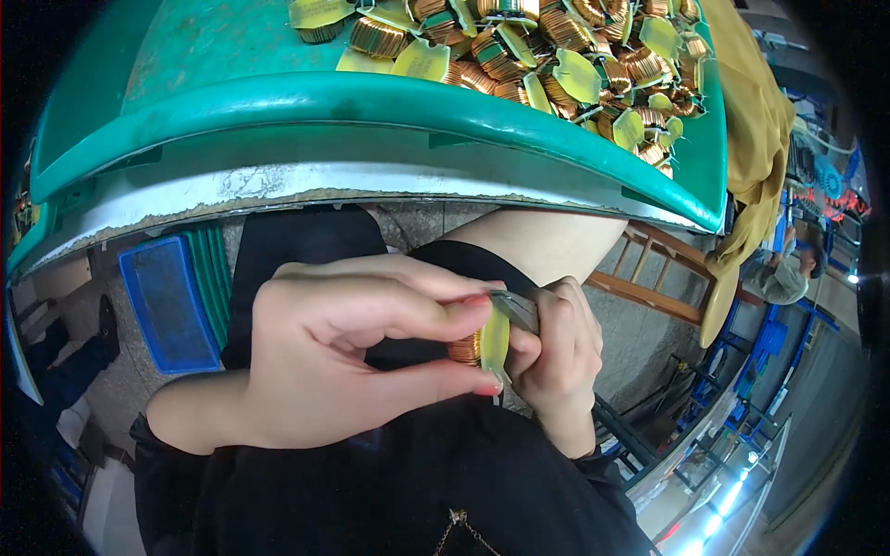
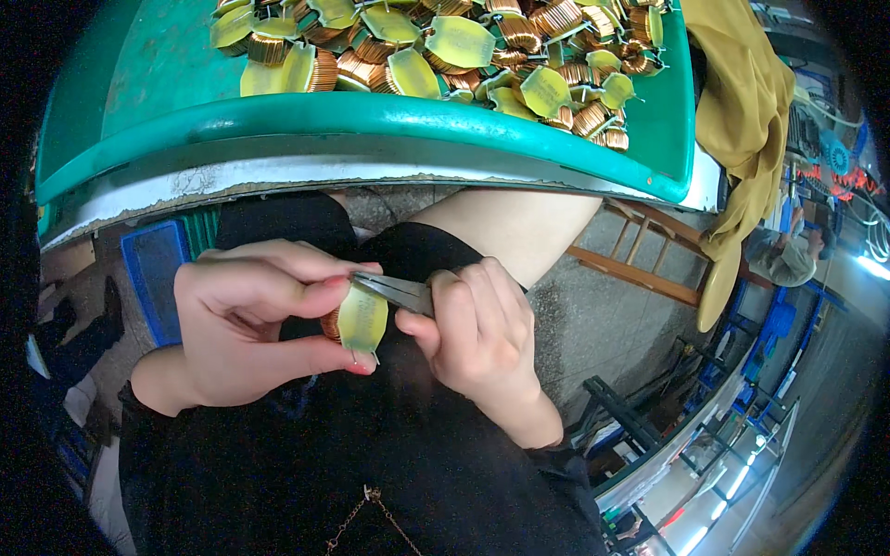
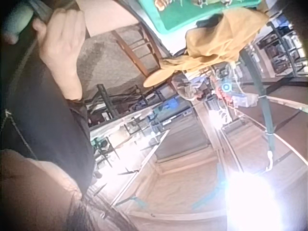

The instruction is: Trimming excess material from small gold-colored metal components using scissors.

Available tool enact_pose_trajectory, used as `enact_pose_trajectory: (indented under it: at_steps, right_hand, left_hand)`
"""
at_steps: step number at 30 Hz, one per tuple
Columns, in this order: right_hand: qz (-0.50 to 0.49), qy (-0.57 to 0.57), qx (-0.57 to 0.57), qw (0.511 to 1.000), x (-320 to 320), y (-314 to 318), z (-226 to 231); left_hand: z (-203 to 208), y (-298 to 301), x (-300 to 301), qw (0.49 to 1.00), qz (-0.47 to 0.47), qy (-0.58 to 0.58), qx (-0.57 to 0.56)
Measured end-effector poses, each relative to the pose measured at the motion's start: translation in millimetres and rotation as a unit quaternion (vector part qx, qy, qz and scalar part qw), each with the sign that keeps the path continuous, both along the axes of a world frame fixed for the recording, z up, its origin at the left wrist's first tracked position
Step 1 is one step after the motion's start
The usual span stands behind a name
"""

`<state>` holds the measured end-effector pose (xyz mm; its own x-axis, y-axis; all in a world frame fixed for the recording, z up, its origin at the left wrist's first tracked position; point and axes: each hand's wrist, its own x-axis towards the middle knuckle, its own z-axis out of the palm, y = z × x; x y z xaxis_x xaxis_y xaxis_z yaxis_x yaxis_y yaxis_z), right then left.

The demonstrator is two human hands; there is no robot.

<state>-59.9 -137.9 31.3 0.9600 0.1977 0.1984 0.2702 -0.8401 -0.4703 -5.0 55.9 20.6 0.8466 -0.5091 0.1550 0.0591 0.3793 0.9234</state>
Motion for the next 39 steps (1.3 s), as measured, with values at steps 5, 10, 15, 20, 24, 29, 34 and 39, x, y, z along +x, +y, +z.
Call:
enact_pose_trajectory:
  at_steps: [5,10,15,20,24,29,34,39]
  right_hand:
    - [-0.031,0.031,0.136,0.990,-1.6,-3.9,0.6]
    - [-0.067,0.061,0.272,0.958,-3.3,-7.7,1.1]
    - [-0.028,0.046,0.155,0.986,0.5,-5.7,-1.7]
    - [-0.010,0.029,0.134,0.991,3.8,-4.2,-0.1]
    - [0.002,0.004,0.124,0.992,5.2,-4.6,-1.4]
    - [-0.007,-0.017,0.144,0.989,5.6,-2.7,-4.4]
    - [0.020,-0.028,0.150,0.988,8.2,-4.9,-5.9]
    - [0.032,-0.032,0.103,0.994,8.4,-9.9,-7.5]
  left_hand:
    - [5.1,-4.3,1.3,0.992,-0.017,0.115,-0.046]
    - [13.9,-4.5,8.2,0.944,-0.068,0.310,-0.096]
    - [10.0,-7.0,5.8,0.899,-0.093,0.404,-0.140]
    - [0.2,-6.9,1.9,0.921,-0.092,0.359,-0.118]
    - [0.6,-5.5,2.8,0.931,-0.098,0.338,-0.098]
    - [-0.1,-6.6,1.9,0.926,-0.101,0.350,-0.102]
    - [-0.6,-8.9,2.6,0.919,-0.114,0.362,-0.104]
    - [-0.5,-10.2,3.1,0.924,-0.111,0.352,-0.104]
